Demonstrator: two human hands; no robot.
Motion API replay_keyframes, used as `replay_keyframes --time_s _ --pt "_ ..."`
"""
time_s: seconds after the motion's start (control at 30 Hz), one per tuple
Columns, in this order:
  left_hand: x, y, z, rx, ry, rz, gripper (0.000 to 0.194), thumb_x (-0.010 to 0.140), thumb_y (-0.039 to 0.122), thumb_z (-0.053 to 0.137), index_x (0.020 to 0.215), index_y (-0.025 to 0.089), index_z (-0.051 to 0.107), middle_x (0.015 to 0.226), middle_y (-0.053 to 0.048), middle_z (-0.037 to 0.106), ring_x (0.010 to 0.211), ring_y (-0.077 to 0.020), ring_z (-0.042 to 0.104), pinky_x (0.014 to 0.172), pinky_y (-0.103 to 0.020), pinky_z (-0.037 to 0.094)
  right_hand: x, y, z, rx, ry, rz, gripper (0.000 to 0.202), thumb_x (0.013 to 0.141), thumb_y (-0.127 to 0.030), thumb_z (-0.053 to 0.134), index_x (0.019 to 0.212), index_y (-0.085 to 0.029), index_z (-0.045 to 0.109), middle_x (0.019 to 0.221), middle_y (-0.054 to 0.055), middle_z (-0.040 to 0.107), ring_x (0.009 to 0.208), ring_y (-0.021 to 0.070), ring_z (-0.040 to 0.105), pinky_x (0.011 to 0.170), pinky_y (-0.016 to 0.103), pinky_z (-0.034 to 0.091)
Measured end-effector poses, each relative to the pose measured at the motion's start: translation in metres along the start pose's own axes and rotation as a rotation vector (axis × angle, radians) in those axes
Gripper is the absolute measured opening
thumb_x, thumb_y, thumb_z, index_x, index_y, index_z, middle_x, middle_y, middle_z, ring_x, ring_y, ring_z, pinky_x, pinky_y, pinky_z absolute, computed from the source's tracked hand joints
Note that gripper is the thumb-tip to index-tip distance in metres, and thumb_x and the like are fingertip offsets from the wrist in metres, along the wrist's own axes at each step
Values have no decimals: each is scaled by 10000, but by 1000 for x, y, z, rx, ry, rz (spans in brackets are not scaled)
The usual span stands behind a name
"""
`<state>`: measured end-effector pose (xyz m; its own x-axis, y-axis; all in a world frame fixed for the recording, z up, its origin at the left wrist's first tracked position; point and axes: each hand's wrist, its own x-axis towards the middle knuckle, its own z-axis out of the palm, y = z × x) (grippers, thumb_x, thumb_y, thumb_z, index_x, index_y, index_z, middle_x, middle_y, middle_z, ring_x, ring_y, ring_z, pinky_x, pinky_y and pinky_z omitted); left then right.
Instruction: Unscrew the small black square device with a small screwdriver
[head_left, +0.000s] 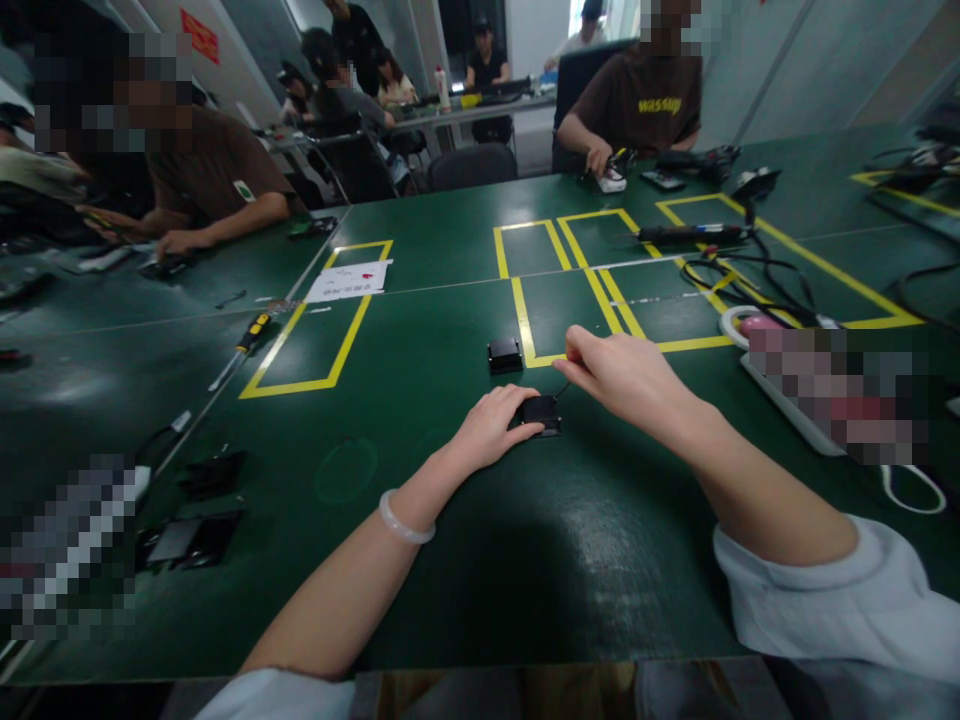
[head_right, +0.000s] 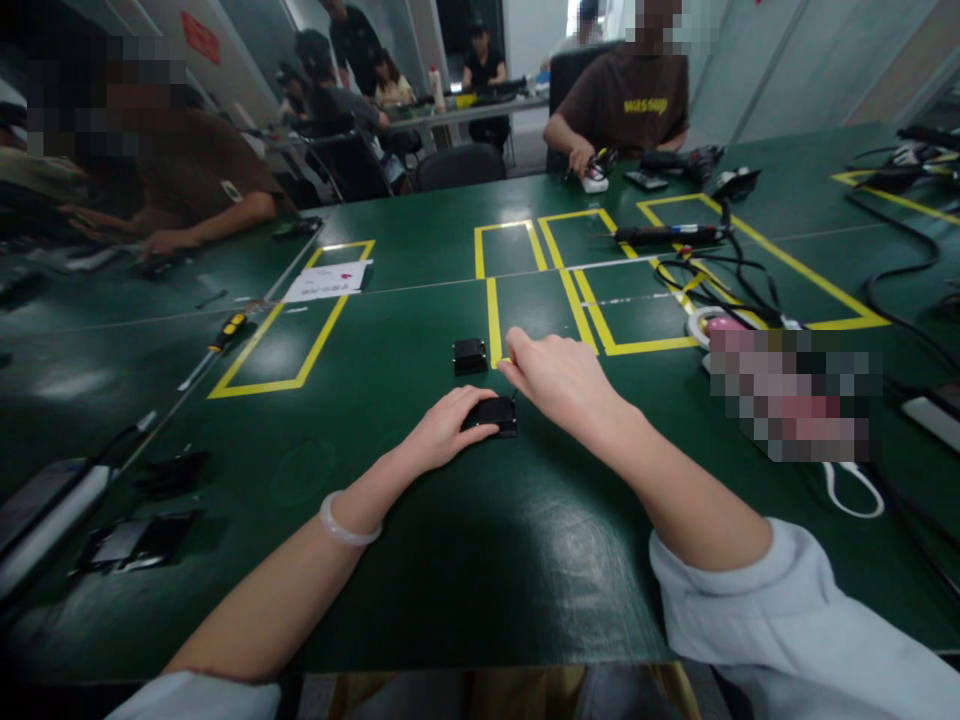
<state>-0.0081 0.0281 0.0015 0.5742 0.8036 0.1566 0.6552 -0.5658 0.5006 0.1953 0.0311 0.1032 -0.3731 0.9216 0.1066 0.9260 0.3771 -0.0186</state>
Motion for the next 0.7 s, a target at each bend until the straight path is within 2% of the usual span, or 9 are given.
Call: replay_keyframes --time_s 0.23,0.47,0.7 --pt "0 0 0 3 2 5 359 898 441 548 1179 219 528 1133 -73 593 1036 -247 552 910 -391 447 0 1 1 43 1 -32 215 935 -345 402 1047 -192 502 806 59 684 679 196 612 543 274 251" --pt "0 0 0 -2 1 1 361 897 436 549 1185 220 528 1122 -73 596 1037 -250 554 911 -396 448 1 2 6 27 41 -56 177 905 -359 461 902 -216 566 765 37 681 681 191 611 541 267 228" --pt "0 -1 1 7 4 7 361 899 438 547 1184 216 529 1134 -74 593 1045 -251 549 912 -392 446 1 4 5 5 23 -51 210 920 -354 422 897 -207 571 746 47 669 679 198 616 537 273 226"
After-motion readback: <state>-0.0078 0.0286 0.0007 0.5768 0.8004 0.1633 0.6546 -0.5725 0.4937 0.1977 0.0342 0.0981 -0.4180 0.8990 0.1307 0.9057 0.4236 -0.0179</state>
